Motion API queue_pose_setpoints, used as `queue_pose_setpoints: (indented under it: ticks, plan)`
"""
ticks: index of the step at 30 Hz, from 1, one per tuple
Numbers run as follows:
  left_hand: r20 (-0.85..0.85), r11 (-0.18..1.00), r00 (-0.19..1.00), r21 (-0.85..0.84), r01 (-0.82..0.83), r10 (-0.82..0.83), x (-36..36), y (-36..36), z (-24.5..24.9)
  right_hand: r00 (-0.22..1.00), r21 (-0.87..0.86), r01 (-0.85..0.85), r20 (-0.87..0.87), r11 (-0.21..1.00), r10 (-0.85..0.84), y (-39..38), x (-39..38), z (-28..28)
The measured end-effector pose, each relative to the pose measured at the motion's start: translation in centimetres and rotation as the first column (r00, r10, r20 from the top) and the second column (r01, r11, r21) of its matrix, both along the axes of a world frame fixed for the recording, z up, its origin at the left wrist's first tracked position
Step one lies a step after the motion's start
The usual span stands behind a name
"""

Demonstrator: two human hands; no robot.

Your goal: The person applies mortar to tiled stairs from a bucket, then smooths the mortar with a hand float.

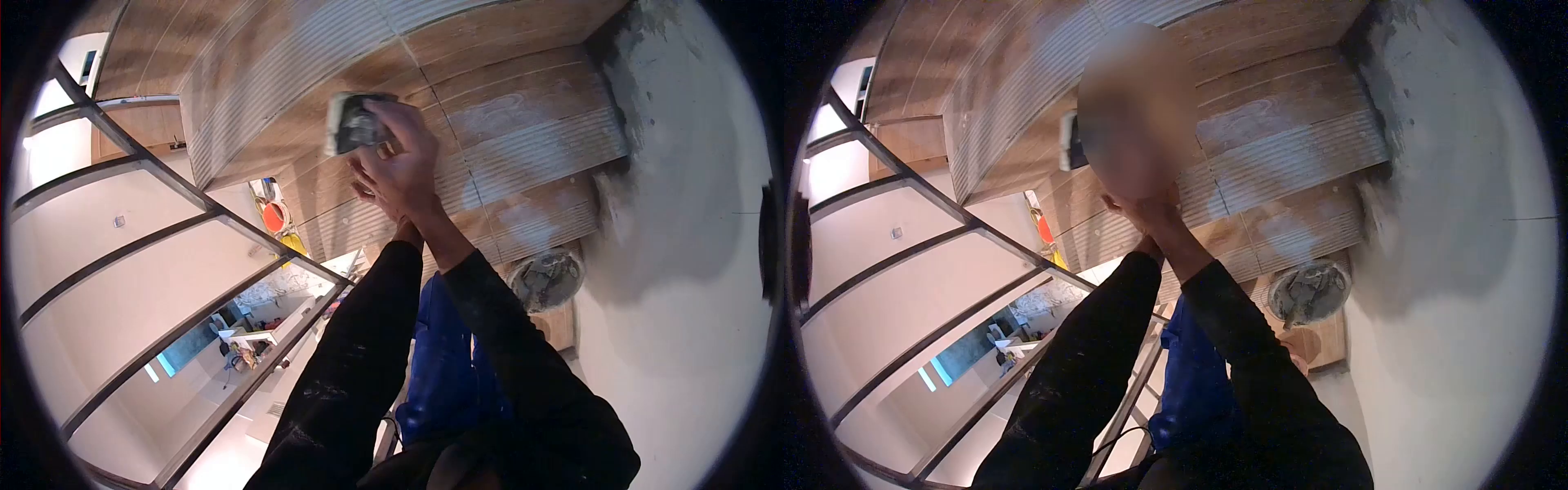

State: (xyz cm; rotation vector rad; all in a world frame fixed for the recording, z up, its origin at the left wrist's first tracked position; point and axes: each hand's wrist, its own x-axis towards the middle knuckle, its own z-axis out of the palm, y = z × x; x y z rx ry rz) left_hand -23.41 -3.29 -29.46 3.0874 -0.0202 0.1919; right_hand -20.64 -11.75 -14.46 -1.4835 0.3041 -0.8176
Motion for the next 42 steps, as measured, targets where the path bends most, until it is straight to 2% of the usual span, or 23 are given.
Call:
queue_pose_setpoints:
  ticks: [1, 3, 4, 6, 7, 9, 11, 13, 14, 16, 19, 20, 22, 23, 25, 26, 28, 29, 31, 33, 35, 38, 42]
  plan:
    - [0.005, 1.000, 1.000, 0.025, -0.003, 0.003, 0.4, -0.3, 0.7, 1.000, 0.002, 0.006, 0.003, 1.000, -0.006, -0.7, -0.1, -1.0]
    - [-0.068, 1.000, 0.997, 0.010, -0.019, 0.020, 0.1, -1.6, 4.2, 0.939, -0.063, 0.338, -0.038, 0.939, -0.341, -2.2, 0.3, -3.2]
    - [-0.142, 0.999, 0.989, -0.005, -0.039, 0.038, -0.2, -2.0, 5.3, 0.937, -0.062, 0.343, -0.044, 0.937, -0.346, -2.3, 1.4, -3.9]
    - [-0.115, 0.999, 0.993, -0.038, -0.022, 0.018, -0.2, -1.4, 4.5, 0.877, -0.170, 0.481, 0.074, 0.860, -0.475, -1.9, 3.5, -4.8]
    - [-0.080, 0.997, 0.997, -0.077, -0.013, 0.006, -0.1, -1.1, 3.8, 0.875, -0.172, 0.485, 0.073, 0.858, -0.479, -1.2, 3.2, -4.9]
    - [-0.015, 0.992, 1.000, -0.124, 0.014, -0.016, 0.7, -0.6, 1.8, 0.979, -0.167, 0.203, 0.061, 0.965, -0.196, 0.1, 1.8, -4.5]
    - [0.036, 0.984, 0.999, -0.170, 0.045, -0.039, 0.0, -0.5, 2.3, 0.981, -0.233, 0.194, 0.051, 0.953, -0.188, -1.3, 0.9, -3.8]
    - [-0.084, 0.994, 0.996, -0.112, 0.018, -0.028, -0.4, -1.6, 5.0, 0.994, -0.045, 0.108, -0.018, 0.993, -0.109, -3.1, -0.7, -2.3]
    - [-0.084, 0.994, 0.996, -0.112, 0.016, -0.025, -0.3, -2.2, 6.0, 0.994, -0.044, 0.106, -0.018, 0.993, -0.107, -4.7, -0.8, -2.3]
    - [-0.003, 0.998, 1.000, -0.066, 0.023, -0.023, -0.5, -2.8, 6.5, 0.911, 0.107, 0.411, -0.089, 0.905, -0.403, -7.5, 0.2, -3.1]
    - [-0.038, 0.996, 0.999, -0.087, 0.004, -0.007, -0.5, -2.4, 6.0, 0.875, -0.044, 0.476, -0.077, 0.878, -0.478, -6.8, 2.4, -3.9]
    - [-0.035, 0.996, 0.999, -0.090, 0.001, -0.004, -0.1, -2.4, 5.6, 0.904, 0.062, 0.426, -0.085, 0.903, -0.420, -5.2, 2.8, -3.9]
    - [0.053, 1.000, 0.998, 0.000, 0.031, -0.031, 0.0, -0.9, 3.0, 0.970, 0.062, 0.242, -0.019, 0.968, -0.241, -1.7, 2.3, -3.2]
    - [0.056, 0.999, 0.998, 0.002, 0.035, -0.035, 0.0, -0.4, 1.9, 0.970, 0.064, 0.245, -0.017, 0.967, -0.244, -0.7, 1.5, -2.5]
    - [0.142, 0.999, 0.989, -0.007, 0.050, -0.048, 0.9, -0.2, -1.4, 0.993, 0.074, -0.115, -0.022, 0.991, 0.117, -0.1, 0.4, -1.2]
    - [0.179, 0.998, 0.982, -0.006, 0.057, -0.055, 1.0, 0.2, -2.7, 0.993, 0.070, -0.114, -0.018, 0.991, 0.116, -0.2, -0.2, -1.2]
    - [0.252, 0.998, 0.966, 0.005, 0.063, -0.062, 1.0, 1.3, -2.6, 0.997, 0.058, 0.078, 0.009, 0.995, -0.078, -0.3, -1.5, -1.4]
    - [0.263, 0.998, 0.963, 0.003, 0.067, -0.065, 0.8, 1.5, -0.3, 0.996, 0.057, 0.081, 0.020, 0.995, -0.082, -0.8, -1.8, -1.8]
    - [-0.056, 0.953, 0.990, -0.283, 0.108, -0.128, 0.0, 2.1, 6.1, 0.923, -0.059, 0.382, -0.028, 0.922, -0.384, -2.0, -2.2, -2.9]
    - [0.035, 0.938, 0.994, -0.328, 0.110, -0.104, 0.4, 5.8, 6.0, 0.939, 0.003, 0.344, -0.013, 0.939, -0.344, -2.5, -1.3, -4.0]
    - [-0.031, 0.944, 0.985, -0.282, -0.169, 0.167, 0.1, 8.5, 8.1, 0.918, 0.026, 0.396, 0.002, 0.918, -0.396, -2.4, 0.3, -4.6]
    - [0.090, 0.984, 0.993, -0.167, -0.063, 0.079, -0.3, 9.2, 6.4, 0.888, 0.157, 0.446, 0.047, 0.881, -0.458, -1.4, 3.6, -5.1]
    - [0.125, 0.996, 0.992, -0.080, -0.026, 0.036, -0.6, 8.7, 6.0, 0.909, -0.015, 0.416, -0.002, 0.909, -0.417, 6.2, 1.8, -7.8]
